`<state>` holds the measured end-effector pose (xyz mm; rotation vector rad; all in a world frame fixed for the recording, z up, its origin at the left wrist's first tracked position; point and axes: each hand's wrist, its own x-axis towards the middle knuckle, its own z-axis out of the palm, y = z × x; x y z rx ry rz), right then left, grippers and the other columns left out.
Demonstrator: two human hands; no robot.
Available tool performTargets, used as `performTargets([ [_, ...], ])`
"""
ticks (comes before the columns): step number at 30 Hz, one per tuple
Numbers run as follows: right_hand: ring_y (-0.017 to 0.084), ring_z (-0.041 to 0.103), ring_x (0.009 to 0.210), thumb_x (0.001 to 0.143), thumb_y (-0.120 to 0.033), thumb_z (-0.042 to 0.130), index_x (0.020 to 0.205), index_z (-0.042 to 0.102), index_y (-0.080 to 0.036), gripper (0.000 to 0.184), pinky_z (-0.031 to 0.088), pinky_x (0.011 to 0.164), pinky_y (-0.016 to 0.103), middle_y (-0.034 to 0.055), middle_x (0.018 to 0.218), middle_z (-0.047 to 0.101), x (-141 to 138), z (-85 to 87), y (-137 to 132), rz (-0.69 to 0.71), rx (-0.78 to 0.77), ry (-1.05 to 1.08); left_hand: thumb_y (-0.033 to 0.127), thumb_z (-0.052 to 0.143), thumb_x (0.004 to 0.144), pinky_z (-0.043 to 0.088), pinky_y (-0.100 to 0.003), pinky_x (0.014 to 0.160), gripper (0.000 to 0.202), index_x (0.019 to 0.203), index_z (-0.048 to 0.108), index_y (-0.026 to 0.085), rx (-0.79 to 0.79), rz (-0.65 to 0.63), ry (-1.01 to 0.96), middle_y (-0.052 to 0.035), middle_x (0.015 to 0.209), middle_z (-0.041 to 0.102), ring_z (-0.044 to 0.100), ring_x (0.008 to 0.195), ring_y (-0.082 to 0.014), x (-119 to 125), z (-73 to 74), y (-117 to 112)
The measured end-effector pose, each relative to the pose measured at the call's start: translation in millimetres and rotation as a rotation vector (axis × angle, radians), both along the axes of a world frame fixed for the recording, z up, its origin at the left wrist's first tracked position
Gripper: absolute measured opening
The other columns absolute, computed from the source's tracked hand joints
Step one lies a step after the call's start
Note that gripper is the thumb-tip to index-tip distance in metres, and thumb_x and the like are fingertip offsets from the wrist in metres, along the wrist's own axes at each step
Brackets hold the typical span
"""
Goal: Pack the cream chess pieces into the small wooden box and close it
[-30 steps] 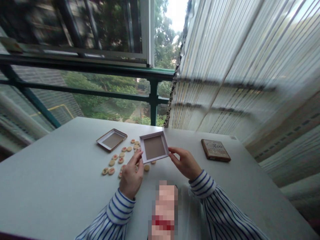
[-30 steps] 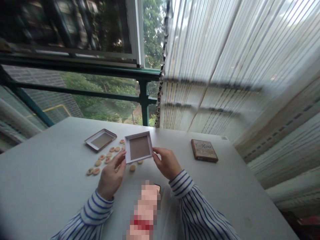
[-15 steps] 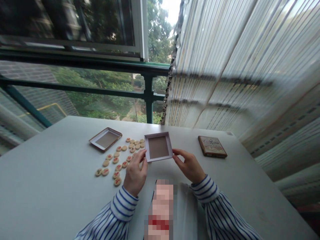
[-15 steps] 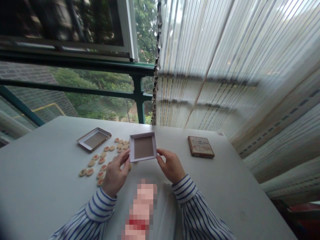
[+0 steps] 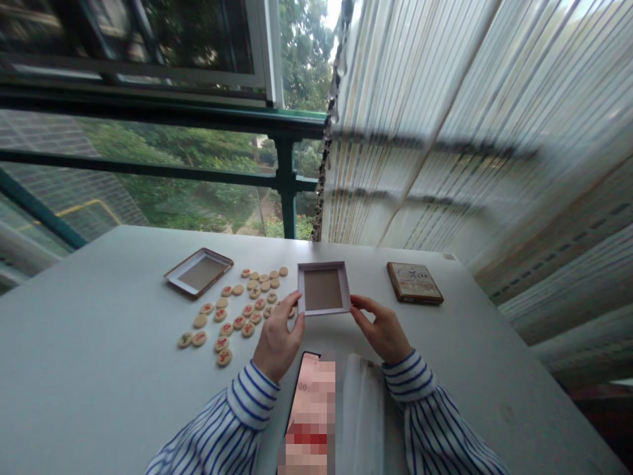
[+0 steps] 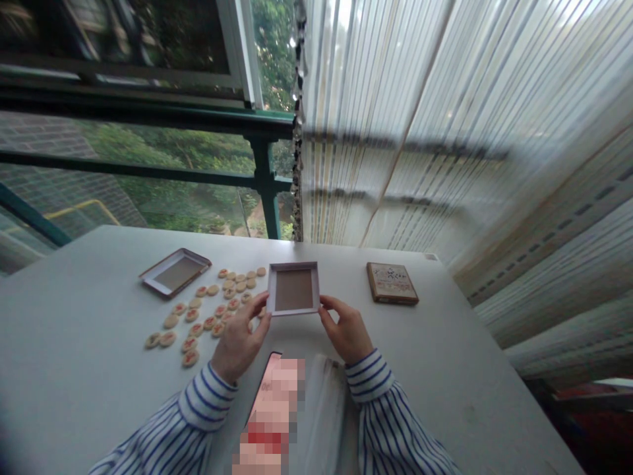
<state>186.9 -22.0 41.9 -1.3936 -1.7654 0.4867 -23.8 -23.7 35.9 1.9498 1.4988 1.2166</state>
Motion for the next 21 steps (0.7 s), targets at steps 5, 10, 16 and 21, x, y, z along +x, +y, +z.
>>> performTargets([
  [5, 0.017, 0.062, 0.088, 0.079, -0.026, 0.051, 0.103, 0.061, -0.019, 0.027, 0.049, 0.08, 0.032, 0.006, 0.096, 0.067, 5, -7.0, -1, -0.047, 0.004, 0.005, 0.02, 0.046, 0.08, 0.043, -0.037, 0.092, 0.038, 0.117, 0.047, 0.016, 0.028, -0.023, 0.05, -0.0094, 0.117, 0.056, 0.053, 0.107, -0.0198, 6, -2.9, 5],
  [10, 0.017, 0.062, 0.087, 0.079, -0.027, 0.05, 0.103, 0.061, -0.018, 0.028, 0.049, 0.08, 0.032, 0.0062, 0.096, 0.067, 11, -12.8, -4, -0.087, 0.002, -0.008, 0.02, 0.046, 0.08, 0.044, -0.038, 0.093, 0.038, 0.118, 0.046, 0.017, 0.022, -0.056, 0.02, -0.0097, 0.12, 0.054, 0.051, 0.11, -0.0202, 14, -15.9, 8],
  [16, 0.017, 0.062, 0.086, 0.079, -0.026, 0.048, 0.102, 0.061, -0.018, 0.028, 0.05, 0.078, 0.031, 0.0067, 0.096, 0.067, 14, -17.1, -6, -0.099, 0.017, -0.036, 0.022, 0.048, 0.08, 0.047, -0.037, 0.089, 0.036, 0.116, 0.047, 0.018, 0.001, -0.061, -0.08, -0.0099, 0.12, 0.053, 0.052, 0.108, -0.0205, 18, -27.0, 5],
  [21, 0.018, 0.062, 0.088, 0.079, -0.025, 0.048, 0.103, 0.06, -0.017, 0.028, 0.049, 0.081, 0.032, 0.0077, 0.096, 0.067, 16, -15.7, -9, -0.107, 0.004, -0.066, 0.023, 0.047, 0.081, 0.047, -0.036, 0.089, 0.034, 0.114, 0.049, 0.018, -0.014, -0.073, -0.071, -0.0089, 0.117, 0.055, 0.054, 0.107, -0.0202, 19, -26.5, 3],
])
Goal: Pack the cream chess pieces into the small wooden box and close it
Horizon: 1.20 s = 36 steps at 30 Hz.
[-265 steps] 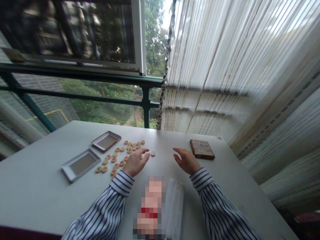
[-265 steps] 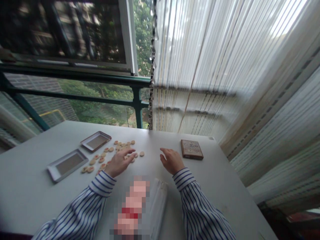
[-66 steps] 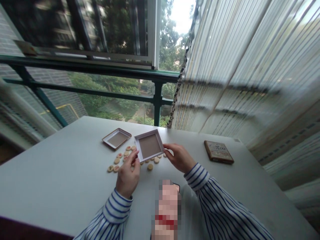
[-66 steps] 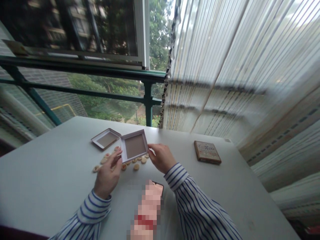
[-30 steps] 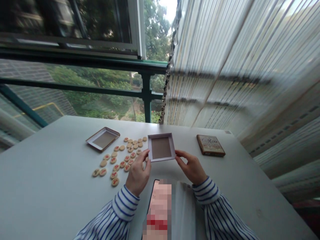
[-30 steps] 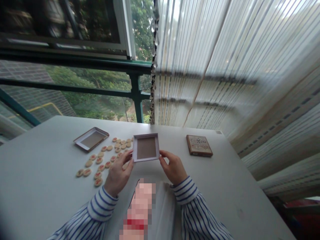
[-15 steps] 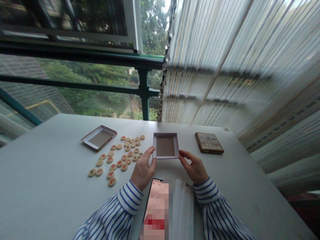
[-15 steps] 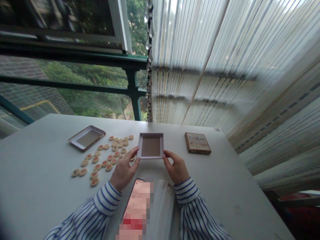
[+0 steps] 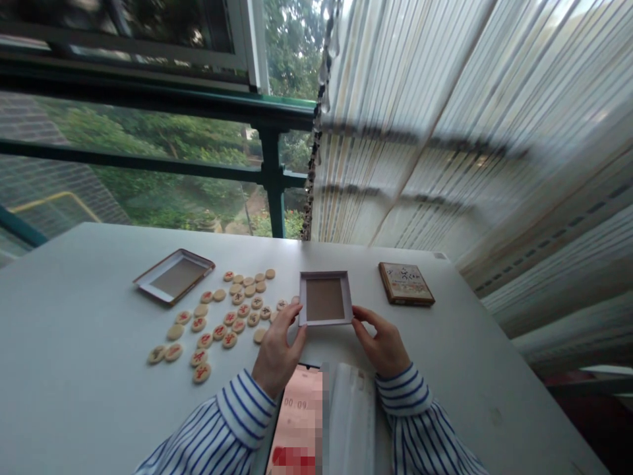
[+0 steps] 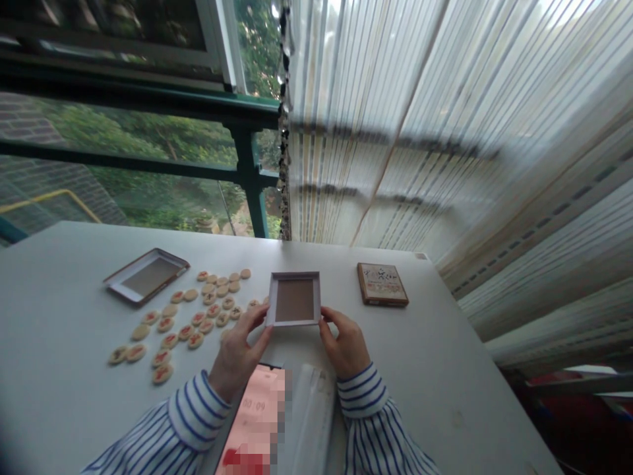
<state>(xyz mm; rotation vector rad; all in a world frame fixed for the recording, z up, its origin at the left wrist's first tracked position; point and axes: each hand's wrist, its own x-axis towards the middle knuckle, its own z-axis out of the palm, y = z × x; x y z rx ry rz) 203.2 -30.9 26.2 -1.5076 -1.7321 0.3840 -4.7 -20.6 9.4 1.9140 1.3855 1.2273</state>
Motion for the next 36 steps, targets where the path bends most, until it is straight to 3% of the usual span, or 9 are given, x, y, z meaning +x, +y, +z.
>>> performTargets([
  [11, 0.018, 0.062, 0.087, 0.08, -0.023, 0.045, 0.107, 0.059, -0.014, 0.031, 0.049, 0.081, 0.033, 0.0087, 0.097, 0.066, 5, -1.0, -4, -0.004, -0.033, -0.17, 0.026, 0.047, 0.082, 0.048, -0.034, 0.087, 0.036, 0.118, 0.046, 0.02, -0.116, -0.049, 0.015, -0.0073, 0.115, 0.058, 0.056, 0.103, -0.0188, 1, -5.1, -3],
  [27, 0.019, 0.063, 0.083, 0.079, -0.024, 0.045, 0.103, 0.06, -0.017, 0.029, 0.048, 0.076, 0.033, 0.0082, 0.091, 0.068, 8, -0.2, -12, -0.021, 0.019, -0.391, 0.023, 0.046, 0.083, 0.046, -0.036, 0.089, 0.033, 0.116, 0.047, 0.021, -0.141, -0.095, 0.005, -0.0072, 0.112, 0.058, 0.055, 0.104, -0.0187, -1, -7.8, -4],
  [36, 0.018, 0.062, 0.085, 0.079, -0.019, 0.045, 0.1, 0.06, -0.017, 0.026, 0.045, 0.078, 0.033, 0.007, 0.093, 0.068, 7, 4.5, -14, -0.003, -0.066, -0.424, 0.024, 0.046, 0.082, 0.046, -0.034, 0.089, 0.034, 0.115, 0.047, 0.019, -0.135, -0.117, 0.038, -0.0075, 0.111, 0.059, 0.056, 0.103, -0.0183, 0, -10.2, -3],
])
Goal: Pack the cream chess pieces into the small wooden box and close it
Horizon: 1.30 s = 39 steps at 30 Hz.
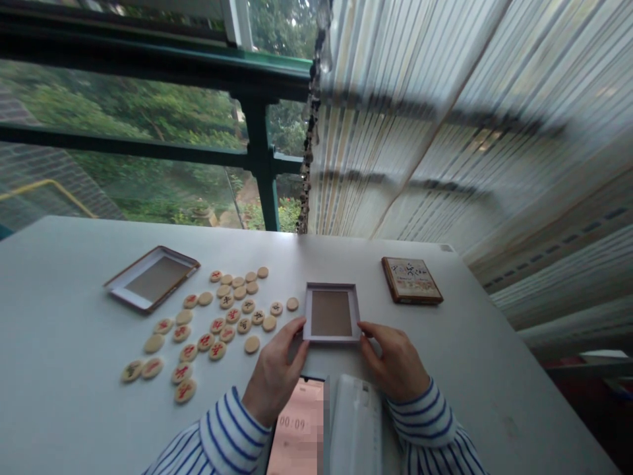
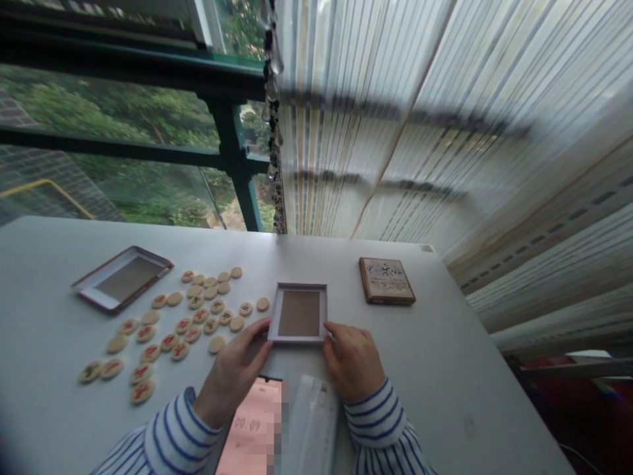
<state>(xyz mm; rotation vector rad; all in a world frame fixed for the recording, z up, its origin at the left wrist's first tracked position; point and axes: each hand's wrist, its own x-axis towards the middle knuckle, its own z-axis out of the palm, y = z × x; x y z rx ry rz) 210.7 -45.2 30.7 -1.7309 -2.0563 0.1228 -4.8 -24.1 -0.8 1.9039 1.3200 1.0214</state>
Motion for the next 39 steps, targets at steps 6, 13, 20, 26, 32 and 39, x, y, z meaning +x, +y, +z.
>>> performTargets([
  [6, 0.017, 0.062, 0.084, 0.078, -0.017, 0.044, 0.096, 0.061, -0.018, 0.025, 0.044, 0.079, 0.032, 0.0065, 0.092, 0.068, 0.3, -0.3, 0.4, -0.001, 0.0, -0.007, 0.023, 0.046, 0.082, 0.047, -0.035, 0.088, 0.034, 0.116, 0.047, 0.02, 0.022, -0.016, 0.033, -0.0077, 0.11, 0.06, 0.056, 0.103, -0.0195, 0.2, 2.2, -0.7],
  [13, 0.018, 0.062, 0.082, 0.077, -0.016, 0.043, 0.093, 0.061, -0.018, 0.024, 0.043, 0.078, 0.032, 0.0061, 0.089, 0.068, 0.5, -1.9, 0.2, -0.019, -0.017, -0.011, 0.022, 0.045, 0.082, 0.045, -0.034, 0.09, 0.034, 0.117, 0.046, 0.02, 0.025, -0.043, 0.048, -0.0071, 0.112, 0.058, 0.054, 0.105, -0.0183, -0.1, 1.7, -0.8],
  [20, 0.018, 0.062, 0.082, 0.078, -0.017, 0.044, 0.092, 0.061, -0.019, 0.022, 0.042, 0.078, 0.031, 0.0056, 0.09, 0.068, 2.4, -4.2, 1.1, -0.025, -0.029, -0.028, 0.021, 0.045, 0.082, 0.044, -0.034, 0.091, 0.035, 0.117, 0.045, 0.019, 0.052, -0.048, 0.076, -0.0078, 0.113, 0.057, 0.052, 0.107, -0.0187, -0.1, 1.4, -1.0],
  [26, 0.017, 0.062, 0.081, 0.079, -0.019, 0.043, 0.096, 0.06, -0.018, 0.024, 0.042, 0.076, 0.031, 0.0055, 0.09, 0.068, 2.0, -3.5, 1.5, -0.051, -0.048, -0.04, 0.021, 0.046, 0.082, 0.041, -0.035, 0.095, 0.034, 0.116, 0.045, 0.019, 0.077, -0.04, 0.103, -0.0076, 0.116, 0.055, 0.05, 0.11, -0.0184, -0.4, 1.9, -1.7],
  [32, 0.017, 0.063, 0.077, 0.081, -0.022, 0.042, 0.102, 0.059, -0.016, 0.028, 0.043, 0.073, 0.031, 0.0056, 0.088, 0.068, 1.0, -2.3, 1.5, -0.115, -0.099, -0.05, 0.021, 0.046, 0.082, 0.041, -0.035, 0.096, 0.031, 0.114, 0.047, 0.018, 0.118, -0.047, 0.13, -0.0083, 0.116, 0.055, 0.048, 0.112, -0.0184, 0.0, 0.6, -1.3],
  [39, 0.017, 0.062, 0.076, 0.082, -0.022, 0.041, 0.105, 0.059, -0.016, 0.03, 0.043, 0.073, 0.032, 0.0054, 0.088, 0.068, 0.9, -2.4, 1.9, -0.119, -0.15, -0.068, 0.021, 0.046, 0.083, 0.041, -0.034, 0.095, 0.031, 0.113, 0.047, 0.018, 0.11, -0.052, 0.147, -0.0082, 0.116, 0.055, 0.049, 0.111, -0.018, -1.0, -1.4, -1.5],
])
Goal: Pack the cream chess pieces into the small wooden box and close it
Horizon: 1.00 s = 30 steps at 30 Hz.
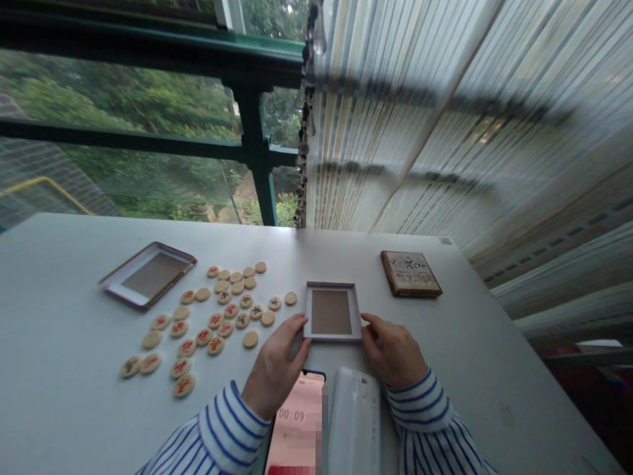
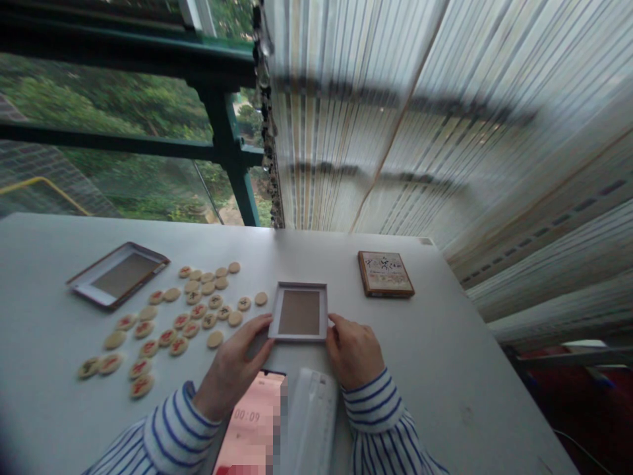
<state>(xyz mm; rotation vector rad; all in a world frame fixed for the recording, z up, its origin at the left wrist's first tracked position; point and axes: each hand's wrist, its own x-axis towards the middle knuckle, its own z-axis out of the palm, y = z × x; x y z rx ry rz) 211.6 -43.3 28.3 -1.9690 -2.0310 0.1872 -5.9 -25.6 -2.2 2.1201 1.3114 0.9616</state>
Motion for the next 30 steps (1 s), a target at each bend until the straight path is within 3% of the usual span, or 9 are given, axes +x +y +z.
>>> performTargets([
  [30, 0.015, 0.062, 0.068, 0.079, -0.024, 0.044, 0.101, 0.059, -0.019, 0.027, 0.041, 0.068, 0.027, 0.0019, 0.075, 0.068, 3.2, 1.2, -0.1, -0.012, -0.037, 0.012, 0.022, 0.048, 0.082, 0.045, -0.029, 0.087, 0.029, 0.111, 0.047, 0.018, -0.03, -0.011, -0.057, -0.0057, 0.104, 0.058, 0.055, 0.098, -0.0148, 1.1, 3.7, -1.3],
])
